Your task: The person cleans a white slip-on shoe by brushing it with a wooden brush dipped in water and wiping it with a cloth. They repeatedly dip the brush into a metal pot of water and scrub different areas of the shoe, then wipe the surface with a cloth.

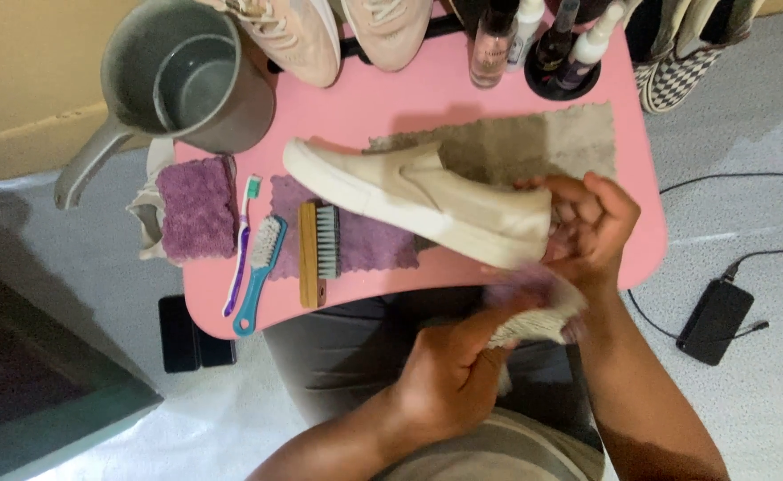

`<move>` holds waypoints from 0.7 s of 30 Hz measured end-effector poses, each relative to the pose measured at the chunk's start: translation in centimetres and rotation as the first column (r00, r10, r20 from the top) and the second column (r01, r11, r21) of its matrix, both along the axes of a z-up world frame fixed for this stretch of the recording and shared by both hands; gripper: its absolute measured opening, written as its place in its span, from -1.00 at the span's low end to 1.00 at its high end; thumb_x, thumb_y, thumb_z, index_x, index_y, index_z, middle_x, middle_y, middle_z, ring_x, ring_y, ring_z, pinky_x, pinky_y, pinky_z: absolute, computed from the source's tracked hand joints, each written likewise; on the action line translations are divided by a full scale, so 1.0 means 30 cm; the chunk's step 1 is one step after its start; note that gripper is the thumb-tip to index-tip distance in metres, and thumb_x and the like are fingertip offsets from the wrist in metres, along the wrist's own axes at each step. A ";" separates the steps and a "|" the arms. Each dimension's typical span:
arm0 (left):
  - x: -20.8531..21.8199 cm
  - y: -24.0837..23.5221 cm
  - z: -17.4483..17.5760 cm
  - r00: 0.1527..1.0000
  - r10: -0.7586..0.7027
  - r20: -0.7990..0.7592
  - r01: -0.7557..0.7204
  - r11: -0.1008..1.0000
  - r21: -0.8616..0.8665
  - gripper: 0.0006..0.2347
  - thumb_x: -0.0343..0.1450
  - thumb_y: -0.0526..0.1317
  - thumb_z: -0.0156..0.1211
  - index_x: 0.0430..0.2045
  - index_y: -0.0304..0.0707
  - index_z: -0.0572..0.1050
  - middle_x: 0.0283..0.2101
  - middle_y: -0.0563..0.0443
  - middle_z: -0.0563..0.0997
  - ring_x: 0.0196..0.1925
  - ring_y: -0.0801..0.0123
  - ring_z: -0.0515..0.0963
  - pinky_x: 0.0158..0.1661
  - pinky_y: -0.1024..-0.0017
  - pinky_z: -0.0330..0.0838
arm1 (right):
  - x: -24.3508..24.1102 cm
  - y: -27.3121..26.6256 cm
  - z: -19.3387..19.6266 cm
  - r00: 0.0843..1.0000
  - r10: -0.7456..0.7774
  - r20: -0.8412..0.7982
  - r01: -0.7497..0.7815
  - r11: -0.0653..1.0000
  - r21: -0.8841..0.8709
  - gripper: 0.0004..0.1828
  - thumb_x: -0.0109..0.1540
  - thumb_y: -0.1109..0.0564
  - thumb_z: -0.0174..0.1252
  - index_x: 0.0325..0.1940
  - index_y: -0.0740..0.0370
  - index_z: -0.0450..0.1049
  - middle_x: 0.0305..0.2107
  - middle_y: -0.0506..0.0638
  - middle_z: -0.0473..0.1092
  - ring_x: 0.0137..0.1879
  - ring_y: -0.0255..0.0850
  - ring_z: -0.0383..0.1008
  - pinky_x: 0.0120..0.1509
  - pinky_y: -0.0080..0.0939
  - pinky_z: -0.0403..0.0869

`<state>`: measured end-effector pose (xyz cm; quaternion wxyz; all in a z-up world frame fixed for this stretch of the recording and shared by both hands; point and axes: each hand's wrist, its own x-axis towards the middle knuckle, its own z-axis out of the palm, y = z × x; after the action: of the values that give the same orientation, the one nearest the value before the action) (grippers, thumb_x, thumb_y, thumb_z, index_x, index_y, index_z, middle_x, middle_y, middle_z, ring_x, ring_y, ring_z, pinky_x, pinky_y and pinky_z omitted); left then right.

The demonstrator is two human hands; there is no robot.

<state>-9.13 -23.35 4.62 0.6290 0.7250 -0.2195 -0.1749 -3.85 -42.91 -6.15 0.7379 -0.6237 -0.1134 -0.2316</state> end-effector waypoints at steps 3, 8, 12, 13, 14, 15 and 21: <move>-0.024 0.055 0.016 0.870 0.249 -0.425 -0.203 0.967 0.150 -0.83 0.51 -0.31 0.09 -0.23 -0.03 0.66 -0.45 0.29 0.57 -0.48 0.66 0.34 -0.50 0.46 0.24 | 0.023 0.030 0.098 0.992 -0.041 0.122 0.069 0.969 -0.236 0.35 -0.17 0.08 0.60 0.52 0.05 -0.10 0.28 0.36 0.27 0.33 0.18 0.46 0.59 0.15 0.39; 0.150 0.376 0.086 0.718 0.442 0.538 -0.696 0.469 0.543 -0.79 0.60 -0.10 -0.01 -0.08 0.00 0.61 -0.45 0.15 0.51 -0.44 0.36 0.42 -0.43 0.27 0.23 | 0.006 0.027 0.109 0.996 0.012 0.083 0.007 0.976 -0.219 0.31 -0.14 0.15 0.60 0.50 0.05 -0.09 0.33 0.33 0.24 0.42 0.20 0.42 0.60 0.10 0.37; 0.332 0.425 0.135 0.616 0.537 0.577 -0.788 0.435 0.436 -0.87 0.60 -0.31 -0.08 -0.25 -0.13 0.47 -0.63 0.10 0.24 -0.59 0.40 0.21 -0.53 0.24 0.07 | 0.017 0.019 0.098 0.993 0.021 0.120 0.011 0.965 -0.261 0.30 -0.11 0.14 0.60 0.52 0.07 -0.11 0.30 0.40 0.27 0.42 0.19 0.42 0.60 0.08 0.34; 0.359 0.408 0.101 0.614 0.540 0.576 -0.789 0.433 0.436 -0.87 0.60 -0.31 -0.08 -0.25 -0.13 0.47 -0.63 0.10 0.24 -0.59 0.40 0.21 -0.53 0.24 0.07 | 0.014 0.021 0.095 0.993 0.024 0.119 0.008 0.965 -0.262 0.30 -0.11 0.14 0.60 0.52 0.07 -0.11 0.30 0.40 0.27 0.42 0.19 0.42 0.60 0.08 0.34; 0.387 0.390 0.068 0.676 0.502 0.540 -0.736 0.507 0.449 -0.83 0.60 -0.24 -0.09 0.01 -0.13 0.45 -0.32 -0.09 0.48 -0.32 0.13 0.46 -0.33 0.15 0.28 | 0.013 0.022 0.093 0.992 0.029 0.122 0.003 0.966 -0.257 0.29 -0.10 0.14 0.59 0.52 0.07 -0.11 0.30 0.38 0.27 0.43 0.20 0.41 0.62 0.11 0.33; 0.419 0.371 0.035 0.732 0.457 0.505 -0.676 0.579 0.456 -0.66 0.60 -0.18 -0.10 0.28 -0.14 0.43 -0.02 -0.27 0.72 -0.06 -0.13 0.72 -0.14 0.07 0.49 | 0.014 0.020 0.091 0.991 0.032 0.128 0.002 0.967 -0.253 0.29 -0.10 0.14 0.59 0.52 0.07 -0.11 0.30 0.36 0.27 0.44 0.20 0.39 0.64 0.15 0.32; 0.360 0.264 -0.077 0.597 0.432 0.677 -0.761 0.573 0.305 -0.66 0.64 -0.32 -0.15 0.33 -0.43 0.32 0.43 -0.32 0.39 0.54 -0.10 0.29 0.48 0.10 0.22 | 0.010 0.014 0.081 0.997 0.011 0.079 0.011 0.962 -0.272 0.34 -0.14 0.09 0.59 0.52 0.08 -0.15 0.26 0.37 0.27 0.39 0.20 0.43 0.57 0.13 0.42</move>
<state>1.66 -15.44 2.31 0.3155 0.9239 -0.0503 0.2104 -3.56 -42.48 -3.72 0.6403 -0.7093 -0.1735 -0.2385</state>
